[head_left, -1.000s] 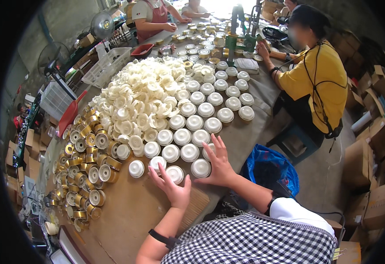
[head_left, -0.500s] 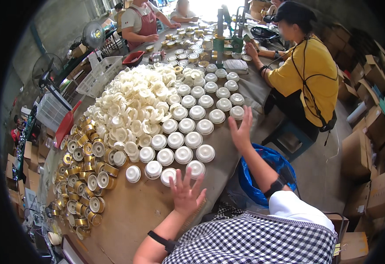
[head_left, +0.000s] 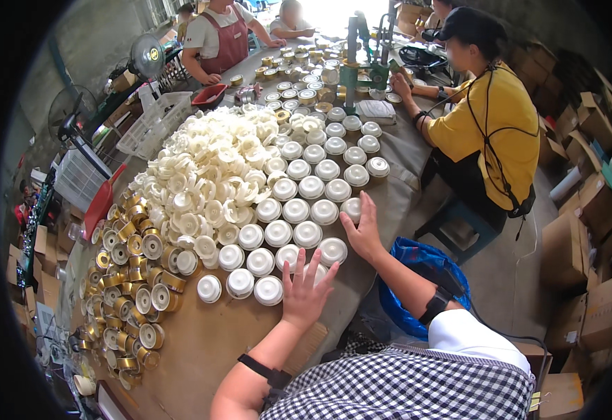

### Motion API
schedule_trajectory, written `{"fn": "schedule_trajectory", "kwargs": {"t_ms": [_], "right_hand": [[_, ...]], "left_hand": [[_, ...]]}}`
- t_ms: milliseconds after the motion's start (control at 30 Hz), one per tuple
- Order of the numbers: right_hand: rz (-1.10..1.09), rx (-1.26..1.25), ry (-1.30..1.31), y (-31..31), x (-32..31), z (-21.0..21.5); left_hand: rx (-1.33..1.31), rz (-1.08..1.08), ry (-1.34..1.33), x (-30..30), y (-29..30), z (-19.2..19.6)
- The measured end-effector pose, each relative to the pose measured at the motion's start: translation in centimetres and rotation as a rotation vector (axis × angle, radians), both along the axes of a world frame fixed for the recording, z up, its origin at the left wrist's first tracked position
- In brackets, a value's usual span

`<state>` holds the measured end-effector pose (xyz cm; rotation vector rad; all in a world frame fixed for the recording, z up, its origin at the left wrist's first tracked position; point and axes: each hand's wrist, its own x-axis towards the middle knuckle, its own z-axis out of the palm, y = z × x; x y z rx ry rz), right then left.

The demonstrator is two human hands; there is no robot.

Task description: Assembling small plastic and metal components at a factory workbench.

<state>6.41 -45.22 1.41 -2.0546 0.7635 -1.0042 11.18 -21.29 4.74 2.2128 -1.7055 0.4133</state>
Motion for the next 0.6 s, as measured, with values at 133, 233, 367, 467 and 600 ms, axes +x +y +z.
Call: {"fn": "schedule_trajectory", "kwargs": {"t_ms": [133,233,367,467,600], "right_hand": [[-0.065,-0.053,0.051,-0.1,0.8,2.0],[-0.082,-0.280,-0.147,-3.0,2.6,4.7],[0.106,-0.369,-0.026,-9.9,10.2,8.2],[0.139,-0.352,0.313,-15.1,17.1,10.2],[0.178,-0.321,0.674,-19.9,24.8,11.1]], "left_hand": [[-0.027,-0.012,0.038,0.8,-1.1,-0.4],[-0.045,0.007,0.050,0.7,-1.2,-0.6],[-0.030,0.037,0.098,0.4,-1.1,-0.7],[-0.047,0.035,0.139,0.5,-1.2,-0.7],[0.011,0.069,0.018,0.6,-1.3,-0.8]]}}
